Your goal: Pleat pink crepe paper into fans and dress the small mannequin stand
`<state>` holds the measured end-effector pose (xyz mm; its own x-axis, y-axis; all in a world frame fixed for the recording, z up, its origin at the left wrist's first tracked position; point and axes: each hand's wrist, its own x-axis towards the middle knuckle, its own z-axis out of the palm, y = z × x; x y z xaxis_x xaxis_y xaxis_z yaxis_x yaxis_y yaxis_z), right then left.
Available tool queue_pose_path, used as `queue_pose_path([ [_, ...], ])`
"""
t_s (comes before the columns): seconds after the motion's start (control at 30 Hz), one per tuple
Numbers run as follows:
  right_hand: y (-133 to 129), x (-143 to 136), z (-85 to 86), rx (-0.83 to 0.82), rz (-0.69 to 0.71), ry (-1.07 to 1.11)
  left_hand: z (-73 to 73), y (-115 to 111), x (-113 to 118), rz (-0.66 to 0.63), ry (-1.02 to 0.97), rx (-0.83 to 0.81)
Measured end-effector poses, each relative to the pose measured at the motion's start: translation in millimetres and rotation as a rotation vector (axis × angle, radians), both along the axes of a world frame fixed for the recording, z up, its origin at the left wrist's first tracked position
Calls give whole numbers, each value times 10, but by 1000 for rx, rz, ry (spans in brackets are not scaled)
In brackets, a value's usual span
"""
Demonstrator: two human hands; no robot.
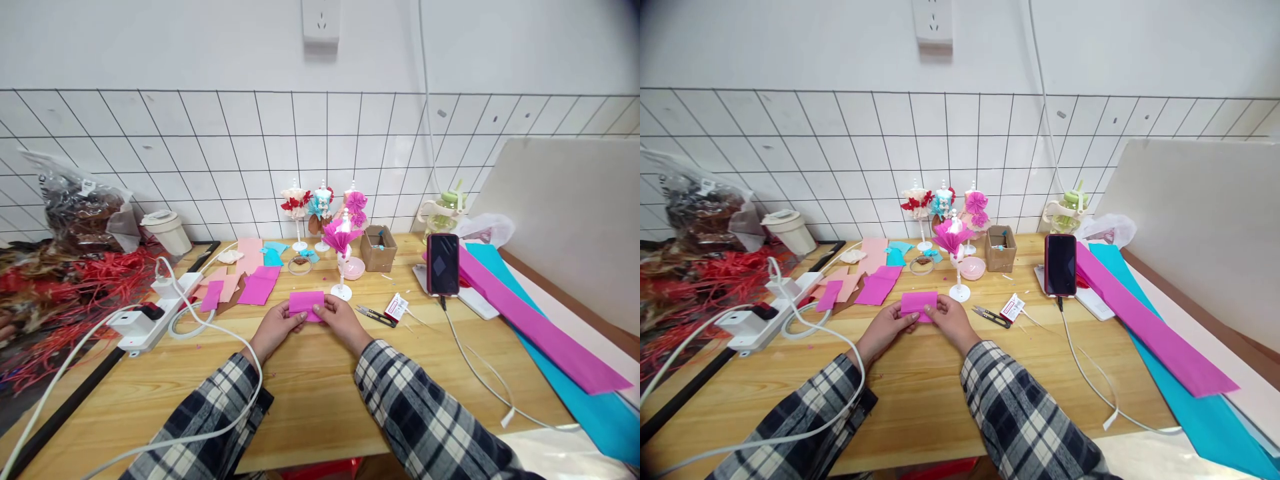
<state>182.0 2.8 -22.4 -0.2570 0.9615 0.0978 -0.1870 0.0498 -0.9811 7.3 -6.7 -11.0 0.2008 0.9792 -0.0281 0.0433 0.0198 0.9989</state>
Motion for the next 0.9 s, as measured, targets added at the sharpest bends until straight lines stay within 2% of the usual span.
queue_pose_path([
  [0.13,21,-10,-35,-15,18,46,26,-21,14,10,9,17],
  [0.27,16,-1,-81,-36,-90,-5,29,-21,11,78,-24,20],
  [0.47,-30,21,-16,124,-146,-103,-12,8,-16,110,-90,-24],
  [0.63,-19,42,2,260,-200,-309,-8,14,-6,153,-85,-24],
  [0.9,14,66,-59,189,-227,-450,40,18,0,243,17,126],
])
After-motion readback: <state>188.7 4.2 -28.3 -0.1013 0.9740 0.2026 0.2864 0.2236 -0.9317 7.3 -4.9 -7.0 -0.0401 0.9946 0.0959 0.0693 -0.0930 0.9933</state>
